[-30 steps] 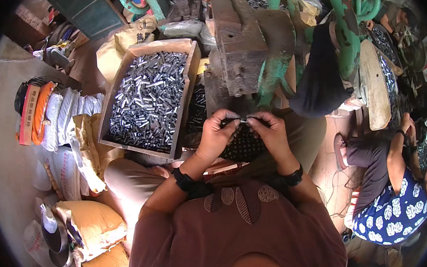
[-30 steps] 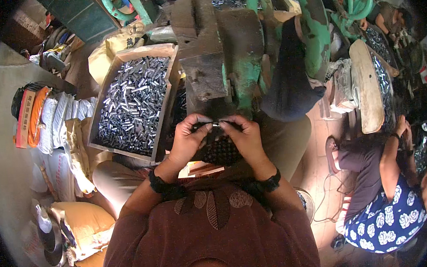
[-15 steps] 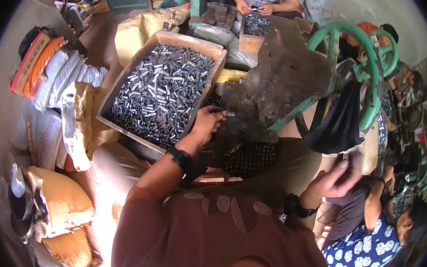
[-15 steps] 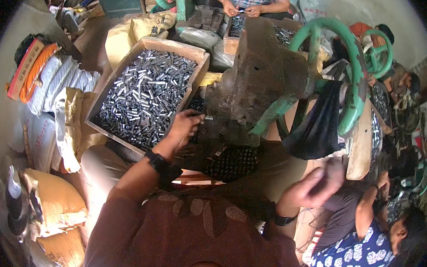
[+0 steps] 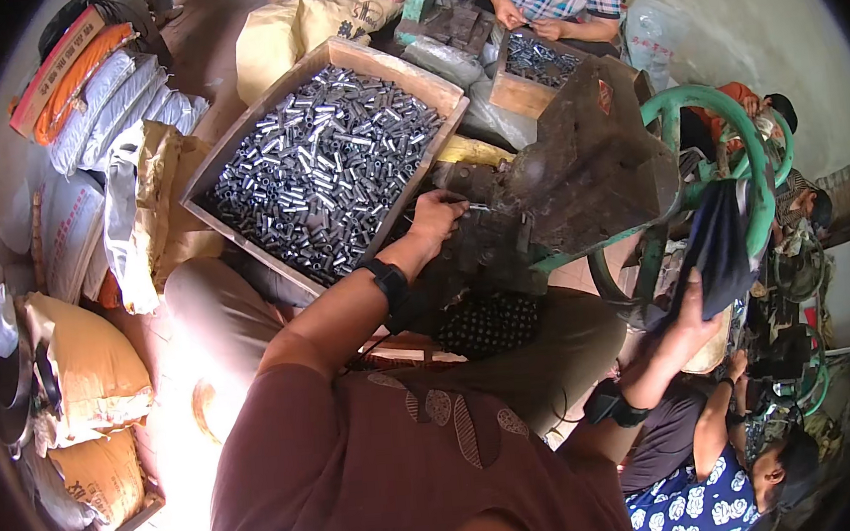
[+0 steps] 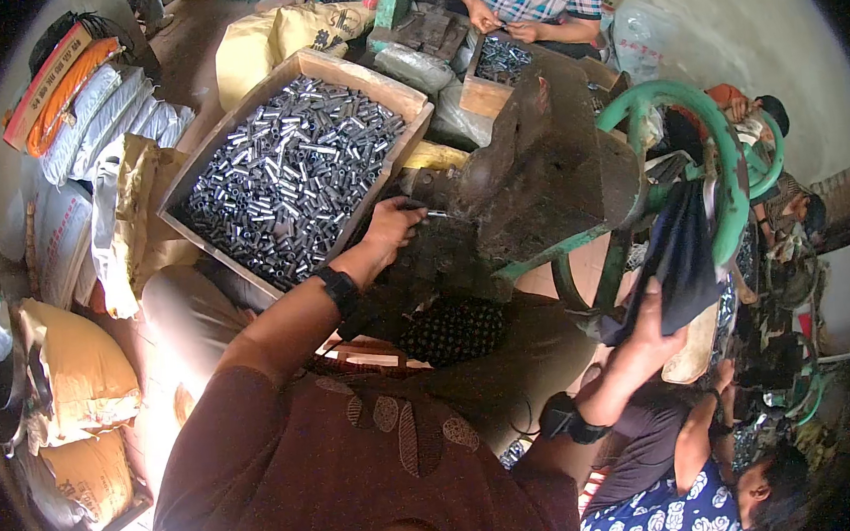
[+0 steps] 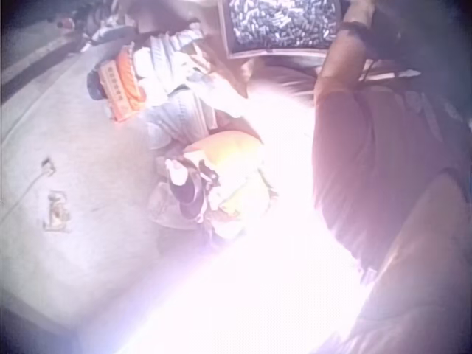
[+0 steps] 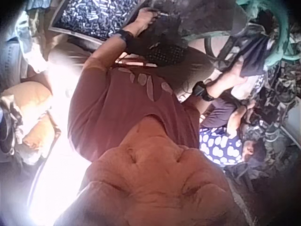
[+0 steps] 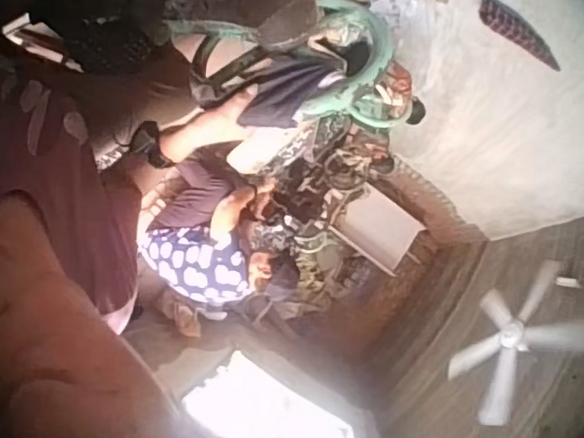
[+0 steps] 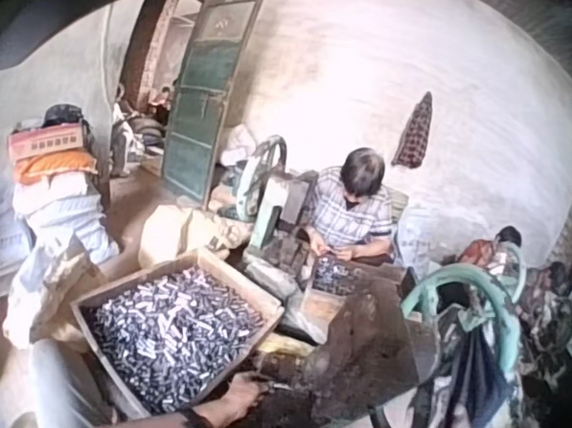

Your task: Operating a manual metal fabrication machine to process small cylindrical components.

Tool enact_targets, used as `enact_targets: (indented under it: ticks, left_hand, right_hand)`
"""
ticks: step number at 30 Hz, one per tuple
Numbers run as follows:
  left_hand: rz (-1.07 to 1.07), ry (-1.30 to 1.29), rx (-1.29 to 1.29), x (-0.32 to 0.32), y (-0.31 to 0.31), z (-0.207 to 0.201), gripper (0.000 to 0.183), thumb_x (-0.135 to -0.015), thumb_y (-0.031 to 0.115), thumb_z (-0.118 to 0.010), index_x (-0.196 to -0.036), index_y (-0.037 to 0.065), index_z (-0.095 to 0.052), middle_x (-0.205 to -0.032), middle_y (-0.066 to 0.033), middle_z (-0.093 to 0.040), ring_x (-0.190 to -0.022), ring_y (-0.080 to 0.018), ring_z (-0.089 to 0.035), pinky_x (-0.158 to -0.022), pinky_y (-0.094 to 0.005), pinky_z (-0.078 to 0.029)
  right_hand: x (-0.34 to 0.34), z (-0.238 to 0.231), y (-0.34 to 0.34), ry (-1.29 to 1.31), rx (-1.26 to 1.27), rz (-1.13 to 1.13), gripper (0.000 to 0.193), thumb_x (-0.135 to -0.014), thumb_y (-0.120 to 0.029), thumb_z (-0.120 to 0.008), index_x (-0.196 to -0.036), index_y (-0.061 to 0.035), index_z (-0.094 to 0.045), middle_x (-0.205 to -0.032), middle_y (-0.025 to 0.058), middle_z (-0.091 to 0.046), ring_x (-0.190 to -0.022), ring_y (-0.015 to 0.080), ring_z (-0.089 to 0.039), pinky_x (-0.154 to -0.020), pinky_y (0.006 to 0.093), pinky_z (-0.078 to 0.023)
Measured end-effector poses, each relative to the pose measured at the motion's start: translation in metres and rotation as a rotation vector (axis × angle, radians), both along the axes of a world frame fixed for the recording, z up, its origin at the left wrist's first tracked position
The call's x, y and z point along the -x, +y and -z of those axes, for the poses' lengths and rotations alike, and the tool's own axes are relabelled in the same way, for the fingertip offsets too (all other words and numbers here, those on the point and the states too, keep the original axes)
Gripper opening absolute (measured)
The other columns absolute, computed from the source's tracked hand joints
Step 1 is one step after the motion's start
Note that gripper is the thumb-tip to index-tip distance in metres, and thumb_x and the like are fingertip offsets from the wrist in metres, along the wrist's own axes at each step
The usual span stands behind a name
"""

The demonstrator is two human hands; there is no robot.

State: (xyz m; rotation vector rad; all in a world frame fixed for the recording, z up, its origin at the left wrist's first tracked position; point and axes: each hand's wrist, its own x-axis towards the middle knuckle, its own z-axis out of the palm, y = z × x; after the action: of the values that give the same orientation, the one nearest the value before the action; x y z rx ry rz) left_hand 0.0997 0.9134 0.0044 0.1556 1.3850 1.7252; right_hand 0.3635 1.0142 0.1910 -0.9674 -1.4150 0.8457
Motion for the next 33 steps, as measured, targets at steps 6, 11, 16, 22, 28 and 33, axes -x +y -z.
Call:
enact_targets:
  ticks: [6, 11, 16, 22, 28, 33]
  left_hand:
    - [-0.058, 0.383, -0.046, -0.009, 0.023, 0.014, 0.011, -0.076, 0.009, -0.063, -0.083, 0.0, -0.061, -0.061, -0.0035, -0.057, -0.052, -0.0099, -0.047, -0.047, -0.0254, -0.037]
    - [-0.058, 0.719, 0.045, -0.01, 0.027, 0.009, 0.015, -0.074, 0.008, -0.064, -0.082, -0.004, -0.062, -0.066, -0.0096, -0.061, -0.058, -0.0157, -0.054, -0.058, -0.0294, -0.044]
    - [-0.023, 0.841, 0.168, 0.003, 0.015, 0.013, 0.024, -0.067, 0.01, -0.066, -0.084, -0.006, -0.061, -0.079, -0.0223, -0.062, -0.069, -0.0296, -0.062, -0.064, -0.0352, -0.047]
    - [-0.186, -0.079, -0.185, 0.007, -0.022, -0.022, 0.03, -0.081, -0.001, -0.049, -0.111, -0.004, -0.044, -0.087, -0.0122, -0.058, -0.067, -0.0236, -0.061, -0.052, -0.03, -0.052]
    - [0.093, -0.092, -0.142, 0.006, -0.003, -0.008, 0.022, -0.083, 0.0, -0.05, -0.104, -0.004, -0.044, -0.091, -0.0135, -0.056, -0.08, -0.0266, -0.063, -0.053, -0.0297, -0.052]
    - [-0.037, -0.048, -0.101, -0.001, 0.005, -0.002, 0.012, -0.082, 0.003, -0.055, -0.092, -0.003, -0.052, -0.082, -0.0107, -0.058, -0.064, -0.0182, -0.06, -0.044, -0.025, -0.044]
  right_hand:
    - [0.01, -0.049, 0.004, -0.158, -0.093, -0.034, 0.052, -0.076, -0.026, -0.068, -0.109, 0.0094, -0.051, -0.103, 0.0132, -0.058, -0.087, 0.0183, -0.053, -0.079, 0.0273, -0.041]
    - [-0.009, 0.074, 0.024, 0.003, -0.385, 0.285, 0.05, -0.072, -0.02, -0.072, -0.107, 0.0114, -0.052, -0.104, 0.0169, -0.058, -0.085, 0.0226, -0.056, -0.08, 0.0335, -0.044]
    - [0.004, 0.027, 0.001, -0.012, -0.143, 0.155, 0.045, -0.072, -0.019, -0.072, -0.101, 0.0101, -0.056, -0.096, 0.0155, -0.06, -0.079, 0.0193, -0.055, -0.075, 0.0316, -0.044]
    - [0.008, -0.042, 0.003, -0.116, -0.121, 0.042, 0.047, -0.076, -0.023, -0.068, -0.108, 0.0078, -0.053, -0.101, 0.0111, -0.059, -0.086, 0.0176, -0.053, -0.081, 0.0271, -0.04]
    - [0.012, -0.046, 0.001, -0.156, -0.132, 0.006, 0.045, -0.079, -0.023, -0.065, -0.11, 0.0062, -0.053, -0.103, 0.0118, -0.058, -0.088, 0.0171, -0.054, -0.08, 0.0266, -0.041]
    - [0.011, -0.01, -0.006, -0.051, -0.045, 0.145, 0.044, -0.076, -0.022, -0.068, -0.105, 0.0074, -0.054, -0.093, 0.0111, -0.06, -0.076, 0.0176, -0.054, -0.071, 0.0292, -0.043]
